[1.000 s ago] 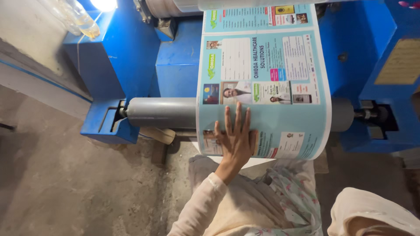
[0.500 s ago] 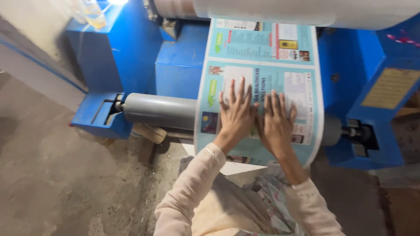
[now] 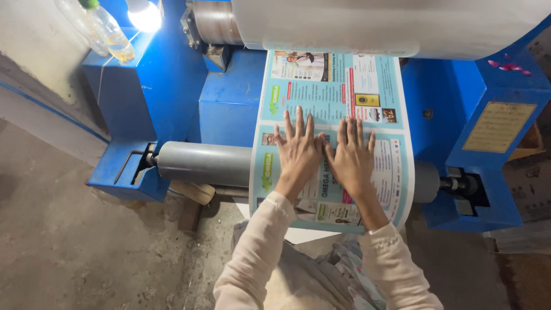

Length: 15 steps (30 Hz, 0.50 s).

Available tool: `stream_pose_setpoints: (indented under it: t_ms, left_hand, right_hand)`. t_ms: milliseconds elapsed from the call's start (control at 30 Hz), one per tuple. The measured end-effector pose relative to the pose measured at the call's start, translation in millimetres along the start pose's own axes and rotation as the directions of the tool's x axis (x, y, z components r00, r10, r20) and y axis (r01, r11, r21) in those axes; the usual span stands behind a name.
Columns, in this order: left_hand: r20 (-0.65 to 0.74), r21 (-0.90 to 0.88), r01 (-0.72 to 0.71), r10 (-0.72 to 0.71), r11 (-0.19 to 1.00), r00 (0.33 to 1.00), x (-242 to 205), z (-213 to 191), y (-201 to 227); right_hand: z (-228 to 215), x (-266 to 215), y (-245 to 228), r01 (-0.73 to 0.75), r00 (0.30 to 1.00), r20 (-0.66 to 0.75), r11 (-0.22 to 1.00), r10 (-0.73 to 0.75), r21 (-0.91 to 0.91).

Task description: The person operates a blue laminating machine, feeding a large printed sheet into the rollers. They use both hands to smooth the sheet as it passes through the machine, ensuring it adheres properly to the plastic film.

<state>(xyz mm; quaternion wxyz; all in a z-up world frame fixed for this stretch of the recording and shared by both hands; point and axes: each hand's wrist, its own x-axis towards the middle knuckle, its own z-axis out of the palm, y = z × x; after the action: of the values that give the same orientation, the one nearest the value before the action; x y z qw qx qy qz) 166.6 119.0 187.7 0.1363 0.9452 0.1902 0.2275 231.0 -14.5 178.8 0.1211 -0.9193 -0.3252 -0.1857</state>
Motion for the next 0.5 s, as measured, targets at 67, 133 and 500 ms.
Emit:
stream_pose_setpoints:
  t_ms: [67, 133, 500]
  left_hand:
    - [-0.037, -0.015, -0.011, 0.011, 1.000, 0.999, -17.1, -5.0, 3.6]
    - [-0.089, -0.017, -0.033, 0.031, 0.999, 0.996, -29.9, -10.9, 6.0]
    - [-0.216, 0.037, -0.109, 0.114, 0.993, 0.970, -93.9, -20.9, 8.5]
  right_hand:
    - [-4.3, -17.1, -4.0, 0.001, 1.000, -0.023, 1.000, 0.000, 0.004]
    - [-9.5, -28.6, -8.3, 0.009, 0.999, -0.053, 1.000, -0.009, 0.003]
    - [-8.3, 10.4, -2.4, -0.055, 0.992, 0.120, 0.997, 0.047, 0.058]
